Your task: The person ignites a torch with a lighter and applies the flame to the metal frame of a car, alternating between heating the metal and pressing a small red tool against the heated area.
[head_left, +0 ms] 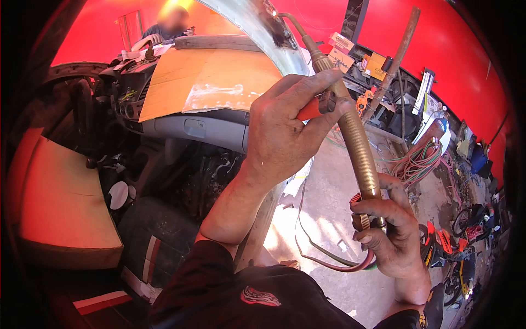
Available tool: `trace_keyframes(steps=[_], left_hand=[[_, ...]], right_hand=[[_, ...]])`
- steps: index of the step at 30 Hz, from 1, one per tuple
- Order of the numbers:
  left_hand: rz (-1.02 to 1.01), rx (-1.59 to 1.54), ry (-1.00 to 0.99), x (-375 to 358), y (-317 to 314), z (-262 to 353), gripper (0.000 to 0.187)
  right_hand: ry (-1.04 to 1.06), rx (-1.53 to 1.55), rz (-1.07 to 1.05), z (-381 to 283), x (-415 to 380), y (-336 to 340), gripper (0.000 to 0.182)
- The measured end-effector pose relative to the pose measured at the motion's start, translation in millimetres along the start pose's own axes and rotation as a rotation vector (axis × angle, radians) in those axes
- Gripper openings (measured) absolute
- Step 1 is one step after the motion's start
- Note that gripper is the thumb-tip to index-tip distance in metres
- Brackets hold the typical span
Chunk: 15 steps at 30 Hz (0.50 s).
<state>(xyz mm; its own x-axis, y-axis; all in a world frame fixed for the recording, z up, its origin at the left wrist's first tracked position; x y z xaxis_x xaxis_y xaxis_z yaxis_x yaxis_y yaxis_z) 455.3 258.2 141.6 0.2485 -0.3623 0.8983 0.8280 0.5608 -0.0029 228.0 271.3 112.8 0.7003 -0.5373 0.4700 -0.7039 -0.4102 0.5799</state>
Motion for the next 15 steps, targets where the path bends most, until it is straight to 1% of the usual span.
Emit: trace_keyframes(steps=[15], left_hand=[[-0.008, 0.019, 0.009, 0.5, -1.2, -1.7, 0.042]], right_hand=[[0.007, 0.016, 0.008, 3.3, 0.1, -0.2, 0.042]])
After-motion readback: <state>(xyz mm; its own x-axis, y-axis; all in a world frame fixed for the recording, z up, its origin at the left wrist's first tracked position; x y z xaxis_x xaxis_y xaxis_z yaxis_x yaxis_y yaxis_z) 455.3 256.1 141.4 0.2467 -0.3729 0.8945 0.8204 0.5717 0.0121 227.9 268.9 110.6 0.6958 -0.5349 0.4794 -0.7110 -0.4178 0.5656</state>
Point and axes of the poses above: each hand's wrist, its own x-axis towards the middle knuckle, its own y-axis out of the back of the hand, z = x × y, the point moved 7 cm from there along x, towards the middle knuckle, and after that the axes turned 4 degrees about y, right-handed, at the moved point
